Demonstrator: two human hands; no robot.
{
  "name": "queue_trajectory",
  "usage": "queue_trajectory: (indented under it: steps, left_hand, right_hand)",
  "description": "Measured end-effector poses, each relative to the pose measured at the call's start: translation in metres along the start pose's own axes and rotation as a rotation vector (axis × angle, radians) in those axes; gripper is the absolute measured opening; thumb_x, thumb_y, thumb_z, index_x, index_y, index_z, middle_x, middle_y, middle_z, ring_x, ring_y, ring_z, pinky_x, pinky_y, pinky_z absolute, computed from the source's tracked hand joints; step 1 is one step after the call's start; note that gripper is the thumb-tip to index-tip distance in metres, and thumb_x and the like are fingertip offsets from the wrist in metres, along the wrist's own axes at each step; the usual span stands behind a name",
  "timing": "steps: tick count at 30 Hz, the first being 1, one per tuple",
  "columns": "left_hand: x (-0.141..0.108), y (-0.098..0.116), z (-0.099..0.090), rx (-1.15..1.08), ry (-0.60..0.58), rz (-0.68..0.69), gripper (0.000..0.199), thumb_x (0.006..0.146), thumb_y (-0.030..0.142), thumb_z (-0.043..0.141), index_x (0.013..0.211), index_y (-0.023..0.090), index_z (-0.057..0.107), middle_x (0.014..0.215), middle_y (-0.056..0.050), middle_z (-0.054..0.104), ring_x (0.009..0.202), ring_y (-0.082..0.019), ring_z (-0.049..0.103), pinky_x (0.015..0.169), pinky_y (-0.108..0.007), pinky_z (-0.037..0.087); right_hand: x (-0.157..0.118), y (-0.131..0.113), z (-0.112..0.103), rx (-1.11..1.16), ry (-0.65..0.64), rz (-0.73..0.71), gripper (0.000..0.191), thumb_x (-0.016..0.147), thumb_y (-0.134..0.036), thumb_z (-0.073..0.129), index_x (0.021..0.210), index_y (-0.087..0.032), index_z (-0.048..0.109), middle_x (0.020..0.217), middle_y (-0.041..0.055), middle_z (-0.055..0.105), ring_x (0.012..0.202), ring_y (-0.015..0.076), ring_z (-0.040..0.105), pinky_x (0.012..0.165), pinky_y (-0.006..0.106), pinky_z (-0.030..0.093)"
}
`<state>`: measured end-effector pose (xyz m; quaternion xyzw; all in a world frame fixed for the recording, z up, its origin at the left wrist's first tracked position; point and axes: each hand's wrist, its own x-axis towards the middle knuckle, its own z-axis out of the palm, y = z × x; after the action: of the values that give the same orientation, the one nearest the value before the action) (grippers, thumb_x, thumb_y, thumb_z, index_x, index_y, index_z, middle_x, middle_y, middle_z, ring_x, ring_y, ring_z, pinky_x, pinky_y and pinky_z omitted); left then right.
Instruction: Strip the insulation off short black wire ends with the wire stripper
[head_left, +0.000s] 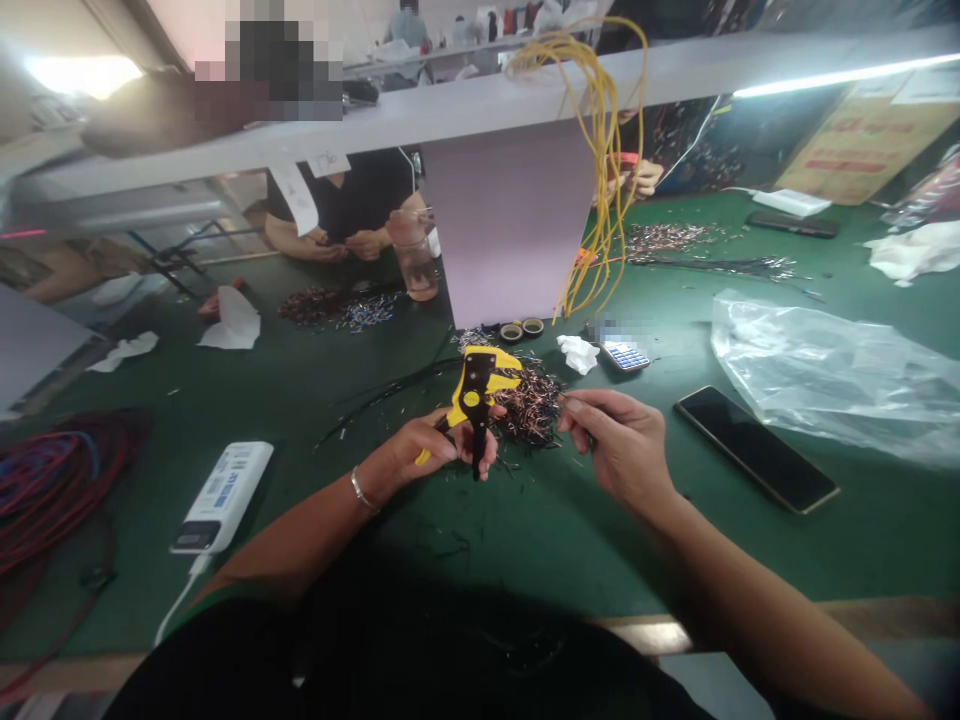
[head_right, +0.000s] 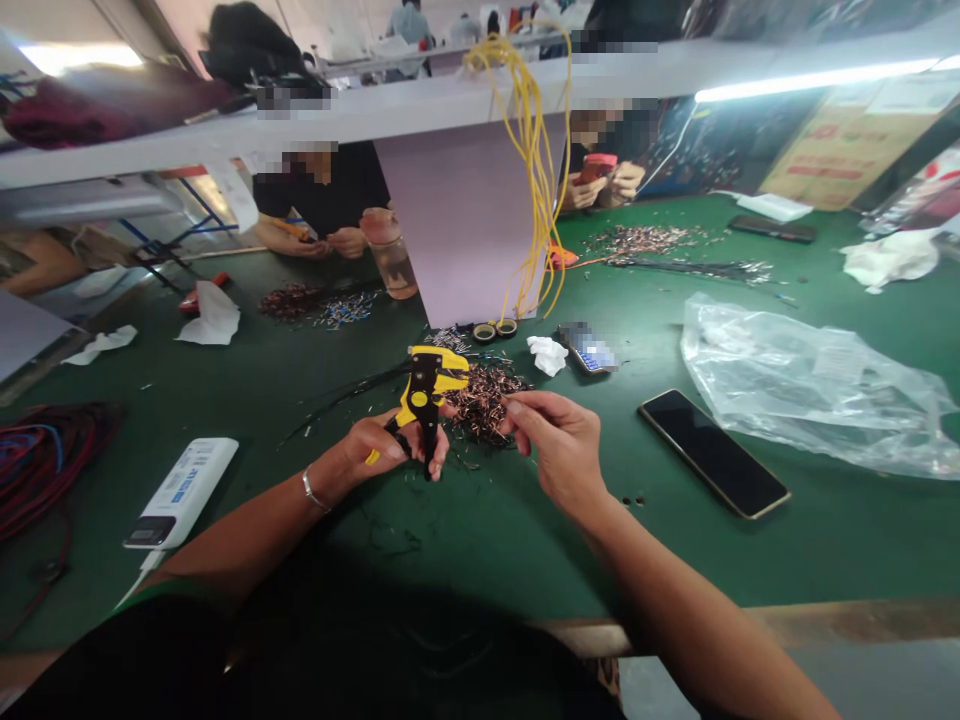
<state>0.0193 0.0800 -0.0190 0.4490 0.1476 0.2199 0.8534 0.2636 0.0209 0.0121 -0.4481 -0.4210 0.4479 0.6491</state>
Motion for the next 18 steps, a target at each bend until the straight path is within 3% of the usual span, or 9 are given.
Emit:
queue_trajectory:
  steps: [18]
  left_hand:
    - [0.0006, 0.0001, 0.0034, 0.022, -0.014, -0.007, 0.08, 0.054, 0.015, 0.063, 0.133, 0.012, 0.053, 0.092, -0.014, 0.07, 0.079, -0.028, 0.066, 0.076, -0.044, 0.051]
  right_hand:
    - [0.0026, -0.0034, 0.0017, 0.094, -0.023, 0.094, 0.004, 0.068, -0.02, 0.076, 0.071, -0.02, 0.078, 0.053, 0.0005, 0.067, 0.04, 0.0087, 0.047, 0.039, 0.025, 0.033]
